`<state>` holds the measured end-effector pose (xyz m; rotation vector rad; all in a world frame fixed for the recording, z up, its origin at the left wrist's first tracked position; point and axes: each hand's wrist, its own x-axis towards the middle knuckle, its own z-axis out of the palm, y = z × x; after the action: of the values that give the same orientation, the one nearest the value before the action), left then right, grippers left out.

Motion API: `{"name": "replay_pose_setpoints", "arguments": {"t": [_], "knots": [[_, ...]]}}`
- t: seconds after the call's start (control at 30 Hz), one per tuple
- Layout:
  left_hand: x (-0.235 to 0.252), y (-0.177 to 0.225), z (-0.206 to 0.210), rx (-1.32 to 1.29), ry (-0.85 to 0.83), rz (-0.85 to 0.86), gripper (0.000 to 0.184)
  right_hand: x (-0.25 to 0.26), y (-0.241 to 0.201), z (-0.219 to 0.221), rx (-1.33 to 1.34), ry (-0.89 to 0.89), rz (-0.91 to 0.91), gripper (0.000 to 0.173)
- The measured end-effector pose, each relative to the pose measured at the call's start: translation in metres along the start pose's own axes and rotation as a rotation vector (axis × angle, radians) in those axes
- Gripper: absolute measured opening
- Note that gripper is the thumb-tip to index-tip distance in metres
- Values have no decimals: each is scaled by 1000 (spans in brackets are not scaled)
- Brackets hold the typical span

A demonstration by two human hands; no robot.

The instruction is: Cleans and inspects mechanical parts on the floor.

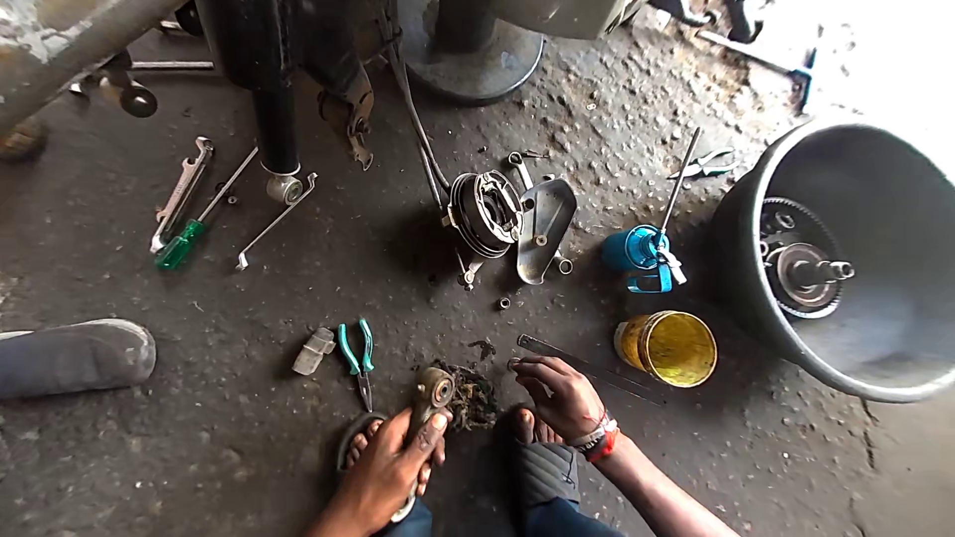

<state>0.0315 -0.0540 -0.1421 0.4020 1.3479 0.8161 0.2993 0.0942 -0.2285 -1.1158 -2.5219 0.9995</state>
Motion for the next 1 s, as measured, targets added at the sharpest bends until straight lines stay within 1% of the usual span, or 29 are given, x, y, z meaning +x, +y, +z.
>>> {"name": "replay_pose_setpoints", "arguments": {"t": [0.07,0.17,0.27,0.33,0.4,0.47,0.5,0.57,0.63,0.7,0.73,0.8,0.9,1.0], "knots": [[0,0,0,3,6,-1,43,2,-2,0,-3,39,-6,17],[2,0,1,-2,11,-13,41,0,2,-1,22,-3,49,16],[2,1,1,-5,11,6,41,-1,-1,-5,90,55,68,15],[2,0,1,-1,13,15,41,-4,3,-3,93,28,117,16],[4,-1,2,-4,12,17,43,-5,9,-5,97,15,155,16],[3,-2,2,-24,-3,28,49,-6,7,-9,157,50,196,16],[2,-4,1,-49,-12,36,52,-6,5,-11,213,64,258,16],[0,-6,1,-124,-23,55,58,-6,6,-16,358,71,471,19],[-1,-6,1,-192,-31,59,56,-6,16,-18,540,78,704,19],[-1,-4,2,-219,-27,51,52,-9,33,-17,601,91,895,21],[-1,-3,1,-221,-30,42,51,-12,40,-17,605,96,963,21],[1,-1,0,-215,-54,27,48,-19,52,-21,531,72,1011,23],[4,-4,-3,-207,-94,60,46,-26,61,-28,249,-66,956,31],[6,-8,-3,-210,-109,76,46,-26,57,-37,84,-151,902,41]]}}
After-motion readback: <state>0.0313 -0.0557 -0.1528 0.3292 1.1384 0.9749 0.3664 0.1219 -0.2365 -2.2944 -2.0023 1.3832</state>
